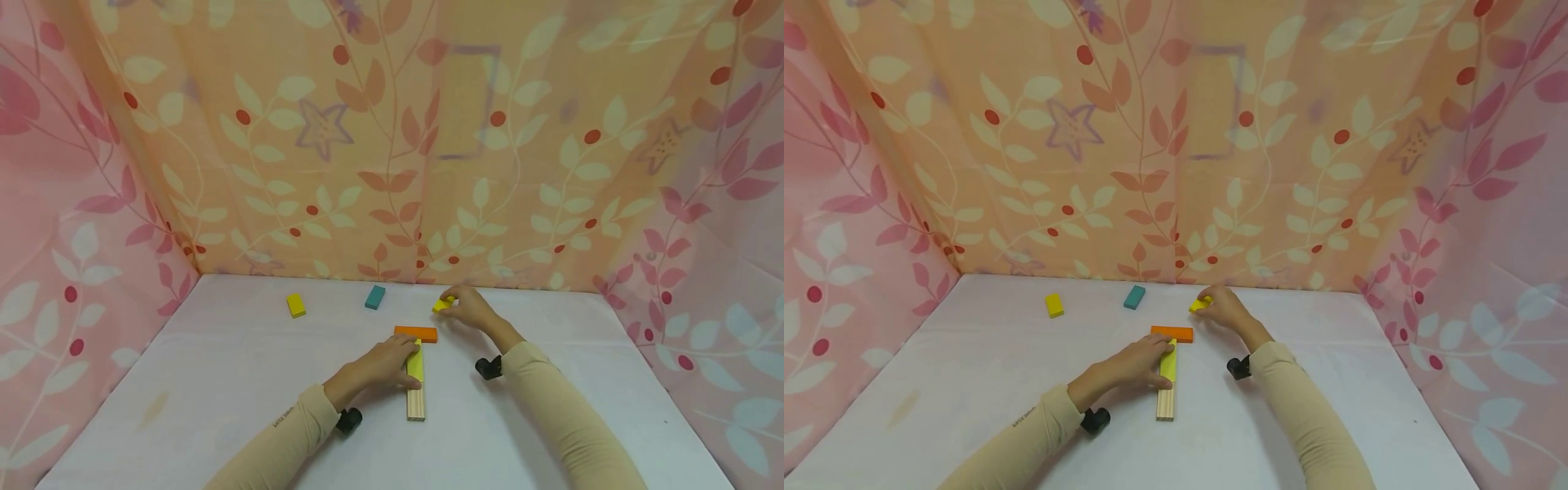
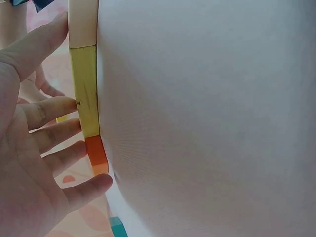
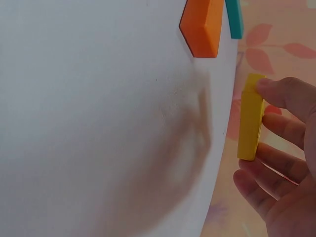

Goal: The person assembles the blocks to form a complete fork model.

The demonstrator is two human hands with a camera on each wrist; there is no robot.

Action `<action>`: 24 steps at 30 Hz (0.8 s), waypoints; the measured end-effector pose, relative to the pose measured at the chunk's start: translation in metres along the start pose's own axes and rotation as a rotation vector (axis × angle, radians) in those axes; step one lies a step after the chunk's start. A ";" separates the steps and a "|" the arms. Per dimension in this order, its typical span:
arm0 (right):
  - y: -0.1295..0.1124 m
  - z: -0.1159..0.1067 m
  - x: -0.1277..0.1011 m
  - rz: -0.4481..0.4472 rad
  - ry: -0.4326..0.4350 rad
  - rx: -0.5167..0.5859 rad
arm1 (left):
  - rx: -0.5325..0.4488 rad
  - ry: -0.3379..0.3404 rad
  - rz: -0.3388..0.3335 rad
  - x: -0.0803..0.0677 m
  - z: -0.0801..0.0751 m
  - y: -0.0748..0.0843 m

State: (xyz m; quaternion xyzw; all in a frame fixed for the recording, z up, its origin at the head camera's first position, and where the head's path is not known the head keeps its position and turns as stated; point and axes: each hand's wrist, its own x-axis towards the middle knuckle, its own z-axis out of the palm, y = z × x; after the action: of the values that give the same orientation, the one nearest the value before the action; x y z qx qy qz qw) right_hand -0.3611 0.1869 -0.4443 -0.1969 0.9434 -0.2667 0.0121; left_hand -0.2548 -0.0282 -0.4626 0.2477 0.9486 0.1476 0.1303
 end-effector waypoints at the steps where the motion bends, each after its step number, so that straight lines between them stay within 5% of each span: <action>1: -0.001 0.001 0.000 -0.002 -0.003 0.003 | -0.001 0.000 0.000 0.000 0.000 0.000; 24: -0.013 0.021 0.007 0.041 -0.083 -0.004 | 0.009 0.001 -0.003 0.001 0.001 -0.001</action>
State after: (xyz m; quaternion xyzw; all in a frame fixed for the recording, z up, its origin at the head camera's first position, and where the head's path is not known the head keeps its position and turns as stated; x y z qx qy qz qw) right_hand -0.3605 0.1632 -0.4548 -0.1883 0.9465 -0.2559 0.0561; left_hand -0.2560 -0.0282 -0.4643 0.2469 0.9497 0.1431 0.1287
